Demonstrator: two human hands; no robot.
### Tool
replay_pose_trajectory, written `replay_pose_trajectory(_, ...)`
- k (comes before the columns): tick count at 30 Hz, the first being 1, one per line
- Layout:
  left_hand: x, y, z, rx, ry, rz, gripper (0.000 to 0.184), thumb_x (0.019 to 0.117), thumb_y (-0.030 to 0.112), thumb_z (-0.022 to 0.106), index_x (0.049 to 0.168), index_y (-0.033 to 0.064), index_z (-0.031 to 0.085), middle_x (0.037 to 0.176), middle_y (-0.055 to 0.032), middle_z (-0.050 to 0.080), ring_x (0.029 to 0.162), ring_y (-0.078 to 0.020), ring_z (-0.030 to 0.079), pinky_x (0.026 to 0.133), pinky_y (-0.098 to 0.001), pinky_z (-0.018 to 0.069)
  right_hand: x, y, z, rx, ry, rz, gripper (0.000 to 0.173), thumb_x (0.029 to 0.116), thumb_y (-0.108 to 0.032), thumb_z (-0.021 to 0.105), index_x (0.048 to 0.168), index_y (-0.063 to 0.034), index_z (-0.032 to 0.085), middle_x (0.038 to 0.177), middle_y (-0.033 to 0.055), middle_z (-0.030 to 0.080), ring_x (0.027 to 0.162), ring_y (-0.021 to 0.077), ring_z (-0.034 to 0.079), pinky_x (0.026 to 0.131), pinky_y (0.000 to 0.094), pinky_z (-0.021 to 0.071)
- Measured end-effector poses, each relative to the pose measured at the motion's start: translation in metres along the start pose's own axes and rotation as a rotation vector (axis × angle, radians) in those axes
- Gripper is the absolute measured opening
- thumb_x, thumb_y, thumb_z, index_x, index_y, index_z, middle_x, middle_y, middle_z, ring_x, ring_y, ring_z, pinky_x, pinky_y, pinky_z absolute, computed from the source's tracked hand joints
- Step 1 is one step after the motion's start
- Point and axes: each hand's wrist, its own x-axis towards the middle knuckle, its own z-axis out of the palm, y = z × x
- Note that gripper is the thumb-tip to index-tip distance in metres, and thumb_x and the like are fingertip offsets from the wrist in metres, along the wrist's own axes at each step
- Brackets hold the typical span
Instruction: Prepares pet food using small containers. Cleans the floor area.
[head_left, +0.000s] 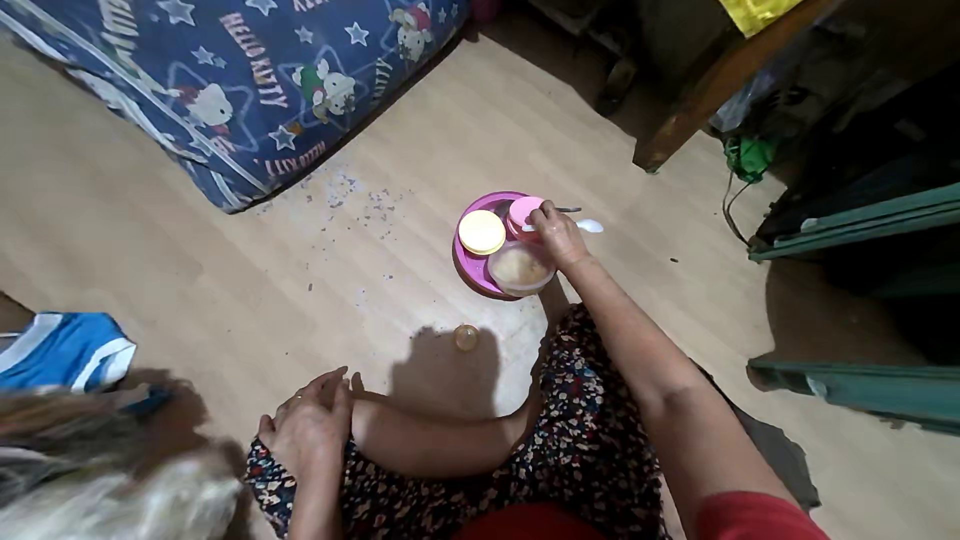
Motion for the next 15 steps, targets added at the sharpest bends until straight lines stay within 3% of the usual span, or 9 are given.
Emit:
replay_pose_trajectory(9,0.002,-0.001,0.001,0.004,-0.005,0.006,0.033,0.1014,0.029,0.061,0.122,0.0066,0.072,0.119,-0.0222,0.071,0.123,-0.0469,0.059,0.114,-0.0734,0.0182,-0.009,0.015,0.004,0.005,-0.023,-0.049,0.019,0.0942,-0.001,0.066,0.110,0.0101,0.068,0.117,0.0312,0.063,0.103,0.0481,0.067,0.090,0.0592,0.0543)
replay_pose_trajectory(15,0.003,-0.001,0.002,-0.012,-0.005,-0.016,0.032,0.1011,0.030,0.062,0.121,0.0082,0.073,0.119,-0.0207,0.071,0.123,-0.0455,0.060,0.114,-0.0721,0.0185,-0.007,0.016,0.007,0.009,-0.001,-0.073,0.017,0.0934,0.003,0.064,0.108,0.0082,0.070,0.114,0.0294,0.066,0.103,0.0470,0.067,0.090,0.0589,0.0545)
